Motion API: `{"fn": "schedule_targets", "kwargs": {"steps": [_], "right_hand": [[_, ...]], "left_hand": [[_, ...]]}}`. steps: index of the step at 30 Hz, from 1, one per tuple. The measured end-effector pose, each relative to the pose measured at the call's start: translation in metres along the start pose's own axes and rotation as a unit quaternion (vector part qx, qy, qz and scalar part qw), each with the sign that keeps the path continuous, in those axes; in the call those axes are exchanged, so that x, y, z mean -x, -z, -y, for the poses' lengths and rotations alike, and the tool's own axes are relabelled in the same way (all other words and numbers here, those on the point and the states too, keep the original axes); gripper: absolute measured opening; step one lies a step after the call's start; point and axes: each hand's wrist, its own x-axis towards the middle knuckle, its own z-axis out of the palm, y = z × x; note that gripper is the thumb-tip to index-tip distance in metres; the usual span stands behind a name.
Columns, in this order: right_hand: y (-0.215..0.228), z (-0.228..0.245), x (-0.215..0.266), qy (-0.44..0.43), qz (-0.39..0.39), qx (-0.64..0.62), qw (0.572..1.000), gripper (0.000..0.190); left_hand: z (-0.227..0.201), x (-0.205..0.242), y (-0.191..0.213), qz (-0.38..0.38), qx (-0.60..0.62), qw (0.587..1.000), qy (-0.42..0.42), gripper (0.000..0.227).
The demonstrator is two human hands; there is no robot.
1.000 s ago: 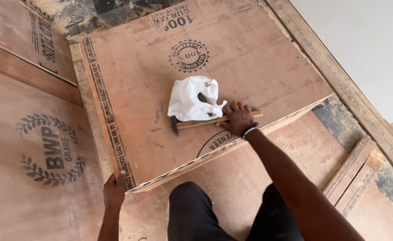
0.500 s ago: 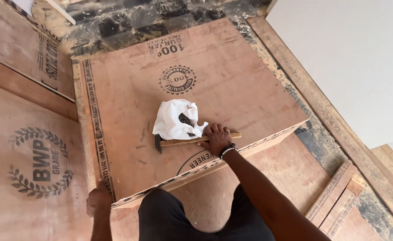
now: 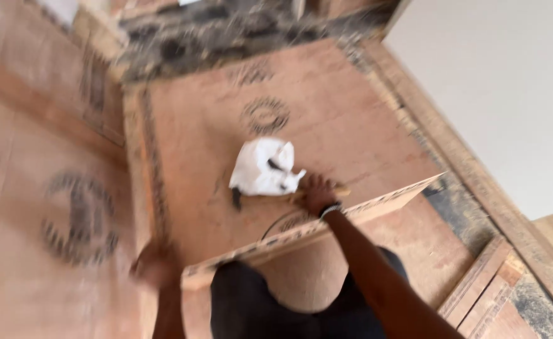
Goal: Hammering nails into the edges of plywood boards to assemble a wooden structure.
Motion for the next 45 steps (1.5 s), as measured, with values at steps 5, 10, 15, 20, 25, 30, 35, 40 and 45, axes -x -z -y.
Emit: {"fn": "schedule_targets", "kwargs": {"steps": [5,10,15,20,25,30,35,40,45], "right_hand": [[0.013,0.003,0.007,-0.004,0.065,-0.038,0.997,0.089],[0.075,0.030,0.019,-0.059,0.077,-0.063,0.993,0.087],[0.071,0.029,0.017,-0.092,0.085,-0.089,0.988,0.077],[0.075,0.030,0.022,-0.100,0.074,-0.089,0.988,0.081],[0.079,0.034,0.024,-0.103,0.053,-0.106,0.988,0.084],[0.103,0.036,0.052,-0.027,0.026,-0.071,0.997,0.059],[0.142,0.022,0.129,-0.071,0.066,-0.260,0.961,0.049],[0.150,-0.017,0.239,-0.151,0.129,-0.539,0.818,0.052],[0.144,-0.039,0.313,-0.226,0.108,-0.621,0.742,0.053]], "left_hand": [[-0.021,0.013,-0.024,0.029,0.062,0.990,-0.121,0.053],[-0.050,-0.018,0.020,0.038,0.170,0.980,-0.098,0.049],[-0.101,-0.037,0.025,0.142,0.196,0.945,-0.219,0.037],[-0.116,-0.034,0.021,0.239,0.156,0.936,-0.204,0.012],[-0.124,-0.020,0.029,0.116,0.164,0.957,-0.207,0.012],[-0.133,0.004,0.052,0.169,0.513,0.839,0.070,0.019],[-0.167,0.023,0.062,0.248,0.567,0.783,0.068,0.024],[-0.215,0.022,0.075,0.231,0.571,0.784,-0.079,0.022],[-0.250,0.020,0.059,0.342,0.508,0.785,-0.092,0.010]]}}
